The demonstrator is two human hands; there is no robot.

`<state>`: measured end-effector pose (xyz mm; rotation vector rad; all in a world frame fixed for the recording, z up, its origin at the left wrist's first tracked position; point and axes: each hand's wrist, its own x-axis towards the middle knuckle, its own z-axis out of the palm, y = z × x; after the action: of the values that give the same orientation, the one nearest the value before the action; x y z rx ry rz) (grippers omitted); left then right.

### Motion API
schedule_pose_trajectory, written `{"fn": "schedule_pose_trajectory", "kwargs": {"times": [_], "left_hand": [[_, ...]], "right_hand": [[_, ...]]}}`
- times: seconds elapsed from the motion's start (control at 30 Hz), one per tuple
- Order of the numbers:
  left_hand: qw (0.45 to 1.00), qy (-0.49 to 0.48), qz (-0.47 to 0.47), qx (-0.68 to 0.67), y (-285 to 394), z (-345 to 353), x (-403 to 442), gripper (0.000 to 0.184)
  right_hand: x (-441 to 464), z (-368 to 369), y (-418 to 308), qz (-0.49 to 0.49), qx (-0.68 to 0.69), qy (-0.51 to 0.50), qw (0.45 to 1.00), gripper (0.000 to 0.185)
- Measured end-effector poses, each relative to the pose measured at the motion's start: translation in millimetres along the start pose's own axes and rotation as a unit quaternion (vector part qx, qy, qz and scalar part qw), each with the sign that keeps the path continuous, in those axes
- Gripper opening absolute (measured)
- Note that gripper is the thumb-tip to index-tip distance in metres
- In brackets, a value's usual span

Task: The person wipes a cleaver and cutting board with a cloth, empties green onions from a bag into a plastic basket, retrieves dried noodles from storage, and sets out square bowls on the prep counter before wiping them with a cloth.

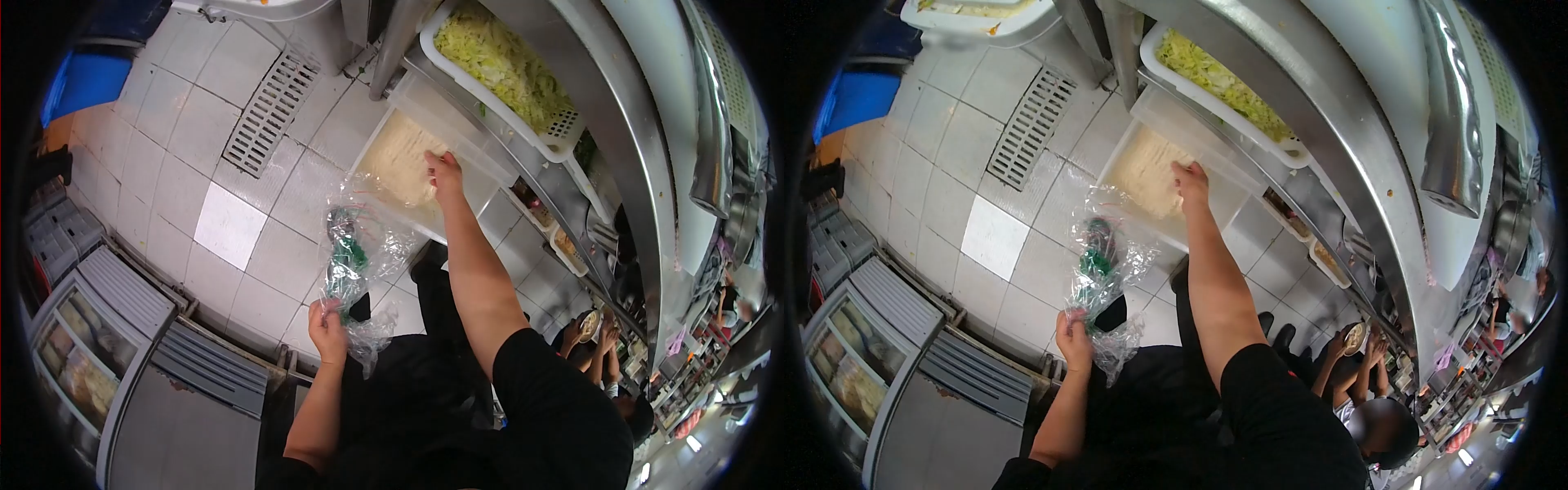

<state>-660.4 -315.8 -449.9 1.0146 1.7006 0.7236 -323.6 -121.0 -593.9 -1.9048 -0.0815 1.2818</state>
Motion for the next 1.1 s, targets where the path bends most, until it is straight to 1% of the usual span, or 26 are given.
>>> {"fn": "schedule_pose_trajectory", "kwargs": {"times": [0.03, 0.07, 0.1, 0.13, 0.17, 0.2, 0.27, 0.3, 0.33, 0.37, 0.4, 0.43, 0.5, 0.53, 0.6, 0.63, 0.67, 0.73, 0.87, 0.93, 0.97, 1.03, 1.1], "left_hand": [[0.999, 0.024, -0.026, -0.016, -5, -2, -1, 0.022], [0.997, 0.048, -0.052, -0.031, -8, -5, -1, 0.022], [0.997, 0.051, -0.050, -0.032, -6, -9, 3, 0.022], [0.995, 0.063, -0.061, -0.045, -4, -14, 6, 0.021], [0.993, 0.073, -0.073, -0.059, -3, -17, 8, 0.021], [0.993, 0.070, -0.073, -0.061, -2, -17, 12, 0.021], [0.995, 0.079, -0.055, -0.035, -3, -17, 18, 0.019], [0.994, 0.081, -0.050, -0.055, -9, -15, 20, 0.020], [0.994, 0.081, -0.048, -0.053, -14, -14, 20, 0.020], [0.996, 0.079, -0.031, -0.040, -19, -11, 21, 0.016], [0.997, 0.077, -0.016, -0.028, -23, -9, 21, 0.014], [0.996, 0.077, -0.017, -0.035, -28, -8, 21, 0.013], [0.997, 0.072, -0.018, -0.034, -32, -7, 18, 0.013], [0.997, 0.067, -0.019, -0.034, -32, -5, 17, 0.013], [0.997, 0.063, -0.024, -0.039, -36, -4, 16, 0.013], [0.997, 0.061, -0.024, -0.044, -37, -3, 18, 0.014], [0.997, 0.063, -0.021, -0.045, -37, -3, 19, 0.014], [0.998, 0.061, -0.011, -0.025, -33, -4, 20, 0.015], [0.998, 0.056, -0.020, 0.020, -28, -6, 21, 0.015], [0.997, 0.064, -0.035, 0.002, -33, -3, 21, 0.014], [0.997, 0.065, -0.037, 0.002, -34, -1, 20, 0.014], [0.995, 0.076, -0.047, -0.047, -32, 2, 20, 0.013], [0.996, 0.071, -0.043, -0.030, -28, -2, 21, 0.013]], "right_hand": [[6, -9, 6, -0.014, -0.014, 0.024, 1.000, 0.030], [11, -17, 15, -0.015, -0.014, 0.022, 1.000, 0.030], [11, -22, 16, -0.080, -0.084, 0.090, 0.989, 0.036], [9, -28, 19, -0.141, -0.154, 0.159, 0.965, 0.043], [7, -35, 22, -0.133, -0.355, 0.169, 0.910, 0.054], [-3, -32, 13, -0.134, -0.356, 0.172, 0.909, 0.054], [-18, -20, 2, -0.165, -0.380, 0.134, 0.900, 0.062], [-15, -17, -1, -0.150, -0.387, 0.099, 0.904, 0.061], [-17, -15, -1, -0.150, -0.385, 0.098, 0.905, 0.061], [-18, -12, 0, -0.075, -0.234, 0.069, 0.967, 0.059], [-16, -11, 4, 0.002, -0.077, 0.036, 0.996, 0.057], [-12, -11, 8, 0.003, -0.076, 0.035, 0.996, 0.057], [-4, -11, 15, 0.026, -0.013, 0.116, 0.993, 0.050], [-3, -13, 20, 0.027, -0.014, 0.117, 0.993, 0.050], [-7, -19, 34, 0.109, -0.112, 0.016, 0.988, 0.046], [-9, -14, 42, 0.155, -0.094, 0.024, 0.983, 0.046], [-8, -14, 46, 0.152, -0.093, 0.022, 0.984, 0.046], [-10, -8, 49, 0.167, -0.045, 0.025, 0.985, 0.046], [-9, -6, 40, 0.143, -0.076, 0.004, 0.987, 0.040], [-18, 4, 18, 0.100, 0.062, -0.043, 0.992, 0.040], [-23, 11, 8, 0.101, 0.060, -0.043, 0.992, 0.040], [-24, 23, -1, 0.034, 0.182, -0.141, 0.973, 0.042], [-21, 25, -4, 0.022, 0.184, -0.126, 0.975, 0.042]]}}
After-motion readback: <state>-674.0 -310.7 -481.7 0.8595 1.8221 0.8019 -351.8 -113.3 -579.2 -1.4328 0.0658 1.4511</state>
